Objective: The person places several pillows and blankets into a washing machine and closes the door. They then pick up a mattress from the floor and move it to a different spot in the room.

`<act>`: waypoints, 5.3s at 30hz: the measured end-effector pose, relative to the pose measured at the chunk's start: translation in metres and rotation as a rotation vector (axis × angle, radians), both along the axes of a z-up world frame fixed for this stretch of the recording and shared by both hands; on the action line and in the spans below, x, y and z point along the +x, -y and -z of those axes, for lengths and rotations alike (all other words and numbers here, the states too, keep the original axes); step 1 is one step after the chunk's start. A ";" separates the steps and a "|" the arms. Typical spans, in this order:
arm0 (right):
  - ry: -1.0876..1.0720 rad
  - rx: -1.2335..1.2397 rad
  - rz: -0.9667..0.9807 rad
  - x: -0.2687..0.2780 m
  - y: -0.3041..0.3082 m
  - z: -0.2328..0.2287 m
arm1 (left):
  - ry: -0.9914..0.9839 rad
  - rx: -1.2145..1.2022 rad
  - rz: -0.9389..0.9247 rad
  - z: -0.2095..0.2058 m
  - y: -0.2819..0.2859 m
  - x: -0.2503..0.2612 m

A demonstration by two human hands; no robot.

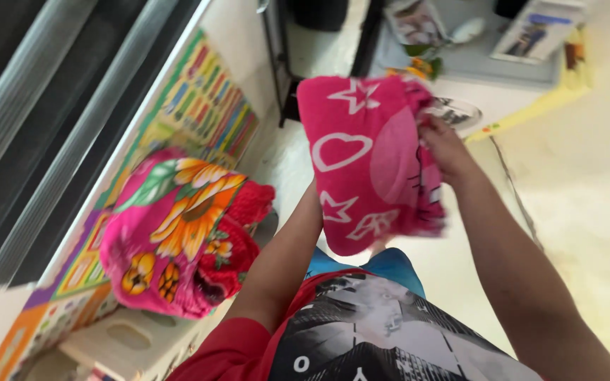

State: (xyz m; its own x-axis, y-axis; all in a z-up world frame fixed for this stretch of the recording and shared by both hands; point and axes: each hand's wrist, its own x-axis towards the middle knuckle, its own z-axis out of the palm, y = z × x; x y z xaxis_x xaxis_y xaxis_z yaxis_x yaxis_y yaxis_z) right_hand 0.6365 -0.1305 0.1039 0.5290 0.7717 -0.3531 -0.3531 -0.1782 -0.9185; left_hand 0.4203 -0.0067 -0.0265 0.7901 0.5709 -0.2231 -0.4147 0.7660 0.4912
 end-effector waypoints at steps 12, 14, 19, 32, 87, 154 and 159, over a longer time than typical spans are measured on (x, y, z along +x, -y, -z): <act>0.147 -0.248 -0.057 0.056 0.097 0.111 | -0.178 -0.108 0.298 0.025 0.073 0.124; 0.012 -0.225 -0.115 0.066 0.108 0.108 | -0.381 -0.139 0.377 0.034 0.092 0.141; -0.182 -0.226 -0.046 0.105 0.128 0.122 | -0.533 -0.140 0.482 0.088 0.122 0.198; -0.323 -0.024 0.418 0.156 0.099 0.365 | -0.781 0.752 0.392 0.148 0.078 0.281; 1.922 -0.357 0.168 0.391 -0.026 0.838 | -1.123 2.276 0.296 0.679 -0.169 0.490; 1.411 -0.835 -0.353 0.434 -0.061 0.833 | -1.124 2.263 0.604 0.748 -0.161 0.546; 1.432 -0.714 -0.338 0.426 -0.067 0.836 | -1.068 2.228 0.675 0.754 -0.179 0.537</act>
State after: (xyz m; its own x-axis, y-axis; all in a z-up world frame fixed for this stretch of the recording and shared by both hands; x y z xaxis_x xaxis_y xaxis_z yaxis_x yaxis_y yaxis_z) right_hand 1.0623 -0.0636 -0.7324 0.5707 0.8185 -0.0667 0.8060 -0.5738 -0.1455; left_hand 0.9570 0.1726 -0.7801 0.9428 0.2681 -0.1981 0.2967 -0.9458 0.1321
